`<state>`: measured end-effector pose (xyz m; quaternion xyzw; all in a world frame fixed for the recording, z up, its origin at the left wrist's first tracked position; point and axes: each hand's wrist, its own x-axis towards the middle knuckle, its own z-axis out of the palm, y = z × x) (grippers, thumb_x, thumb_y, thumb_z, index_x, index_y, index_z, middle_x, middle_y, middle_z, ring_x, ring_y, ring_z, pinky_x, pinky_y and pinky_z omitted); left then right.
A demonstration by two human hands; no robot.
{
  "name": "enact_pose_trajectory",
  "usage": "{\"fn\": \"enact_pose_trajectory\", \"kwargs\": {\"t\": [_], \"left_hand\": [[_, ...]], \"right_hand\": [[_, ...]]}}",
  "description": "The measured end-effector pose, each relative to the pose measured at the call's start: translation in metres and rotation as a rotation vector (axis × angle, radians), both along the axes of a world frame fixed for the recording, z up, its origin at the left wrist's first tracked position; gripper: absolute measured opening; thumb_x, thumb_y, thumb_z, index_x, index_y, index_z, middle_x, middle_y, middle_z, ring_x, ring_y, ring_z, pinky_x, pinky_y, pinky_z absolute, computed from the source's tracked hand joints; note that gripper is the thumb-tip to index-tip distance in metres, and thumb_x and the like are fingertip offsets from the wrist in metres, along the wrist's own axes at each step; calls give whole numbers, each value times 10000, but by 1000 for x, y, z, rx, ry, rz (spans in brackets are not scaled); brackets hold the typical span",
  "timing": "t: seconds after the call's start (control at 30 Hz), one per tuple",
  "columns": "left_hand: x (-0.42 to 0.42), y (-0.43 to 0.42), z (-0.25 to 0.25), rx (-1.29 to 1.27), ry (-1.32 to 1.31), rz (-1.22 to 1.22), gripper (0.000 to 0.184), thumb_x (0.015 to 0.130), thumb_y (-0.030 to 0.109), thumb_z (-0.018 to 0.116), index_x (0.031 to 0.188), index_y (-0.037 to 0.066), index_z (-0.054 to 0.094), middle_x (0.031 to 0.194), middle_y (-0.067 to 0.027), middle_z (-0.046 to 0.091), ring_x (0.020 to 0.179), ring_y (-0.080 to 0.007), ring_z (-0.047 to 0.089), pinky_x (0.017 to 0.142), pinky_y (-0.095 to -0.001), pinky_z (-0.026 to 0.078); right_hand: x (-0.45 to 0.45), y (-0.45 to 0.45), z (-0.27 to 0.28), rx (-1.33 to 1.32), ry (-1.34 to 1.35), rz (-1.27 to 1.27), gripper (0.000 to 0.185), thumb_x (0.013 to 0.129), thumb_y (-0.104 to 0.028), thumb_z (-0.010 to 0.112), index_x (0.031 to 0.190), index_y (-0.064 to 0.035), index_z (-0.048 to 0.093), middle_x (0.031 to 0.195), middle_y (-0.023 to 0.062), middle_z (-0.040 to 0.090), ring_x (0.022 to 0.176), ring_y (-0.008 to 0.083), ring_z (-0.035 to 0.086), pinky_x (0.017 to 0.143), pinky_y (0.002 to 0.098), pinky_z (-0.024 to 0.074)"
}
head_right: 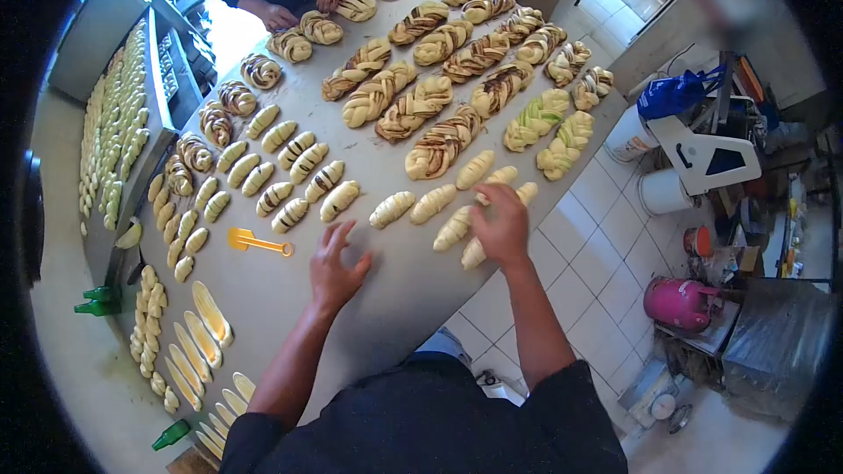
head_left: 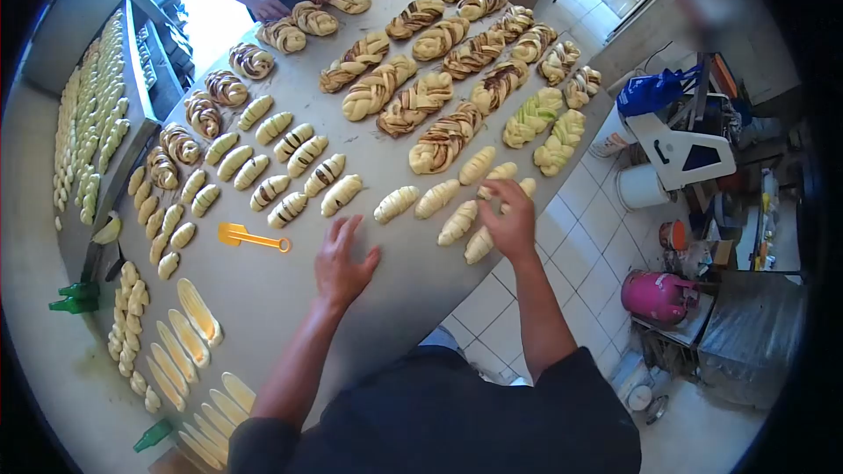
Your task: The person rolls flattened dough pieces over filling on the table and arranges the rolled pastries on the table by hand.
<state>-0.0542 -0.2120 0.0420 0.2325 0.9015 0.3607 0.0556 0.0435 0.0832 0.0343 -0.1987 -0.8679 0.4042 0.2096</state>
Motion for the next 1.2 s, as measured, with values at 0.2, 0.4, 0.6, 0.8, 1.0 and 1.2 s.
{"fn": "enact_pose_trajectory", "kwargs": {"t": [0.2,0.4,0.6,0.8,1.0,1.2], "left_hand": [[54,-84,6,-41,-43,18,429,815,94,774,1227,73,660,1159,-162,652,1014,-327,659,830,-398,581],[108,-124,7,-14,-244,161,382,831,110,761,1200,68,672,1144,-145,668,1021,-315,663,839,-399,576],[136,-202,18,-39,-59,394,350,842,160,761,1173,73,691,1098,-133,685,975,-287,672,839,-392,550],[201,-334,38,-27,-8,726,269,845,113,760,1103,53,715,984,-96,702,857,-214,685,742,-339,546],[272,-440,27,-112,108,847,201,832,122,774,1015,50,733,929,-103,705,887,-283,667,804,-411,533],[314,-466,-2,-219,84,561,368,737,335,857,1002,108,739,1000,-55,687,982,-262,623,836,-410,470]], "right_hand": [[73,-33,-10,-45,-202,-296,646,739,-150,836,1348,-86,628,1188,130,650,910,247,680,799,336,566],[71,-49,-50,51,-206,-261,736,664,-142,894,1331,-43,600,1250,173,597,1102,306,615,892,390,540],[65,-40,-46,180,-199,-170,757,719,-59,876,1410,-97,568,1525,141,447,1307,285,517,988,415,497],[44,-182,12,-118,-119,173,499,839,-57,786,1314,-85,637,1257,83,666,1121,241,634,897,387,516],[67,-390,22,-84,6,991,201,823,-35,767,1019,-57,729,1028,108,734,962,284,692,838,373,553],[129,-518,-28,129,57,1309,191,764,-141,834,885,-89,696,950,53,712,922,268,663,782,405,536]]}}
